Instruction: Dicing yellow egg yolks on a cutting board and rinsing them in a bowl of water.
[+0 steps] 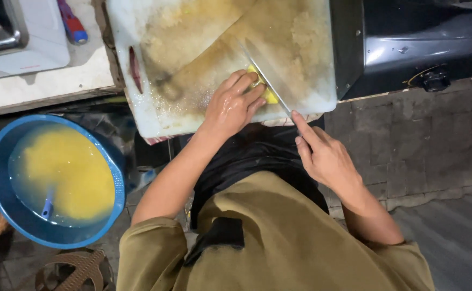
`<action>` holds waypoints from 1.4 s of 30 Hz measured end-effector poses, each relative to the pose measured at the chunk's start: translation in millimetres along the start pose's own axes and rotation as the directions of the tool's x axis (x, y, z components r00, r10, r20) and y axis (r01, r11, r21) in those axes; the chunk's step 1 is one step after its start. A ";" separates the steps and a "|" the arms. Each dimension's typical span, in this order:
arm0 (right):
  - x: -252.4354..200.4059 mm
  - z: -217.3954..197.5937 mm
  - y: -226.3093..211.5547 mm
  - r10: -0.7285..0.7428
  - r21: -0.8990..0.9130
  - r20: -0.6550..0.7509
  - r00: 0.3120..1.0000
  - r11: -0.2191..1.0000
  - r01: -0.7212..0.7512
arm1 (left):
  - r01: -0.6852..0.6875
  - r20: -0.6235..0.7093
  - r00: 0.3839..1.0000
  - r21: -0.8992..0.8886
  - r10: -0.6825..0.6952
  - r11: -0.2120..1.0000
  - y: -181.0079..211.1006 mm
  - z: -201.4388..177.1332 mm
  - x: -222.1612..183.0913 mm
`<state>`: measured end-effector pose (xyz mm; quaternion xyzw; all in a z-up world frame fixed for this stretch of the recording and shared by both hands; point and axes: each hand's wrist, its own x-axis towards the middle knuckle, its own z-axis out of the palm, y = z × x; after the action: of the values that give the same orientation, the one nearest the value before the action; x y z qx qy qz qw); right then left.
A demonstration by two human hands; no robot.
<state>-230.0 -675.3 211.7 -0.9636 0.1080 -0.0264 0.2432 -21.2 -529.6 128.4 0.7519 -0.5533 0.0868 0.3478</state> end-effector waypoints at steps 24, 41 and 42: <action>26.2 10.0 -2.7 0.049 -0.004 0.097 0.994 0.999 -0.049 | -0.130 -0.148 0.982 -0.095 0.115 0.987 -16.4 8.2 -9.9; 64.4 2.4 -35.5 0.138 -0.032 0.265 0.954 0.990 -0.134 | -0.109 -0.109 0.989 -0.118 0.096 0.987 -19.4 4.8 -11.1; 79.2 3.6 -35.5 0.135 0.028 0.275 0.952 0.988 -0.149 | -0.127 -0.122 0.986 -0.103 0.114 0.986 -19.4 7.2 -9.9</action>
<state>-145.5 -660.6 225.3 -0.9416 0.1418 0.1212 0.2804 -9.4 -523.6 109.7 0.6902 -0.5807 0.1205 0.4146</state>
